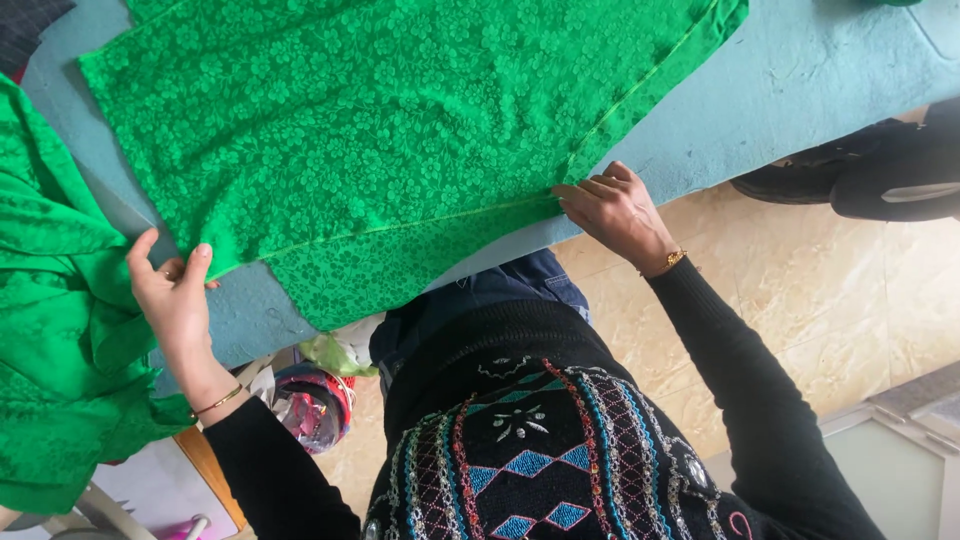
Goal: Smoothing, measuring, and cutting green fabric on a work table
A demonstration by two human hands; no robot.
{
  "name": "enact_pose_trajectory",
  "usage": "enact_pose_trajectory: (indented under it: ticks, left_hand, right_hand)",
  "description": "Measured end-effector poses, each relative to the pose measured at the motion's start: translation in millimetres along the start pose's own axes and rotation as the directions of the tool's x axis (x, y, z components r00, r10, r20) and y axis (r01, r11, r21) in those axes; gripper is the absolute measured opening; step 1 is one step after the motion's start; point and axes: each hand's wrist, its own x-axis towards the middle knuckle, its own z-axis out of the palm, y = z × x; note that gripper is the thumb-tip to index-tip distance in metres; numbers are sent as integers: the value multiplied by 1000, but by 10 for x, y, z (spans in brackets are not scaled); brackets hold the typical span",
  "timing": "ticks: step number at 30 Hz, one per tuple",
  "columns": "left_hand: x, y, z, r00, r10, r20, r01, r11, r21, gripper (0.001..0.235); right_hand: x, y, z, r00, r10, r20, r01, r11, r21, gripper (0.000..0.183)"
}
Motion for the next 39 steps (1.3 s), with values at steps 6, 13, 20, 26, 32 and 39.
enact_pose_trajectory:
  ticks: [6,13,20,26,32,39]
  left_hand:
    - [-19,-4,-10,997,73,-21,-73,997,-9,53]
    - [-117,22,-45,997,64,-42,-64,998,-5,53]
    - [-247,199,-88,992,99,-77,-78,966,245,52]
    - [-242,38,-95,987,155,-31,-130,909,395,55]
    - [-242,47,-68,989,139,-51,-109,916,387,56]
    - [-441,661,370,816,555,-163,-274,619,736,49]
  right_hand:
    - [68,-29,-2,1000,9,-29,-8,999,34,5]
    - [22,-67,-70,995,87,-58,-87,996,4,19]
    - [-22,-107,-65,993,106,-46,-103,992,67,14]
    - [-30,-123,-65,987,161,-4,-159,979,124,15]
    - [-34,-82,-70,986,168,-9,-164,973,163,14]
    - [-206,231,-76,955,296,-17,-278,912,302,18]
